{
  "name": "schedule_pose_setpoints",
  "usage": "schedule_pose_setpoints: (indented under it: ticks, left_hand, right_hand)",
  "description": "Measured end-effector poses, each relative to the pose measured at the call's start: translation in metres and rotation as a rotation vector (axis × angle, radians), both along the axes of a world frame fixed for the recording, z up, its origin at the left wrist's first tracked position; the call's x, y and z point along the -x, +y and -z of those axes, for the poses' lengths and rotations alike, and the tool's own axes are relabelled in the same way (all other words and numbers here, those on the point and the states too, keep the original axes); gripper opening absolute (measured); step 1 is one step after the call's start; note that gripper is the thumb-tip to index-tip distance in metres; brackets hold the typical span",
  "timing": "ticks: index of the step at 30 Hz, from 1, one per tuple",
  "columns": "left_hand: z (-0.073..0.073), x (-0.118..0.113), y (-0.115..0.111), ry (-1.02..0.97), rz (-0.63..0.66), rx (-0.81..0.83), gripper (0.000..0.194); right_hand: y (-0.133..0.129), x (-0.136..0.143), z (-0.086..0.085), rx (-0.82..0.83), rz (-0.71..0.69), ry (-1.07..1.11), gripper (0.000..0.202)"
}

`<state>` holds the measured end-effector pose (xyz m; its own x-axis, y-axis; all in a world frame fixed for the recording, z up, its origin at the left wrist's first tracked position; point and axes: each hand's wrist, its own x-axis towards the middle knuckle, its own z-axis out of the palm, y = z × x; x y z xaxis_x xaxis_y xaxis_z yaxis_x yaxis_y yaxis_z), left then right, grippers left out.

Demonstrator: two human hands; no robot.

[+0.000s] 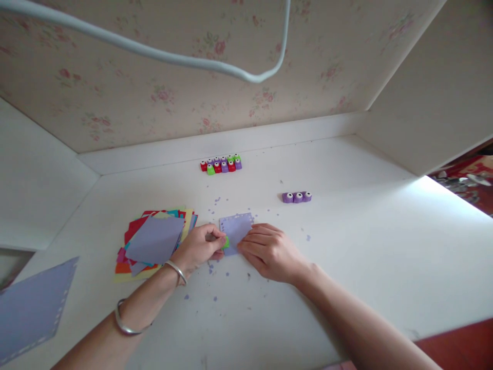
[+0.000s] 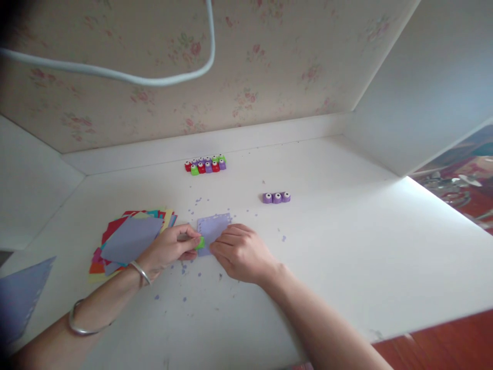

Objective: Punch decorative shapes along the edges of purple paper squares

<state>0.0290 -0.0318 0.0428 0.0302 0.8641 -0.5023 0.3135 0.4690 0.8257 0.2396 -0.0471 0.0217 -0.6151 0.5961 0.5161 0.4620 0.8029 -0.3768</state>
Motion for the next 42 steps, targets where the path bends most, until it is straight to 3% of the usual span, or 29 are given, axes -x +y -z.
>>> schedule_pose_setpoints:
  ticks: [14,18,24,29,36,42]
  left_hand:
    - [0.003,0.024,-0.014,-0.075,0.100,-0.101,0.040]
    - [0.004,0.038,-0.018,0.019,0.077,-0.140,0.043]
    - [0.014,0.050,-0.029,0.273,0.154,-0.346,0.045]
    - [0.023,0.043,-0.037,0.412,0.138,-0.511,0.035]
    - [0.028,0.018,-0.047,0.269,0.223,-0.728,0.046]
    - [0.036,0.009,-0.050,0.255,0.234,-0.835,0.041]
  right_hand:
    - [0.002,0.002,0.007,0.053,-0.023,-0.082,0.021]
    - [0.002,0.002,0.007,0.049,-0.020,-0.082,0.021]
    - [0.002,0.002,0.007,0.051,-0.019,-0.071,0.021]
    - [-0.001,0.004,0.001,0.092,-0.017,-0.023,0.022]
    - [-0.006,0.008,-0.003,0.221,0.048,0.155,0.044]
    - [-0.003,0.006,-0.003,0.294,0.007,0.153,0.027]
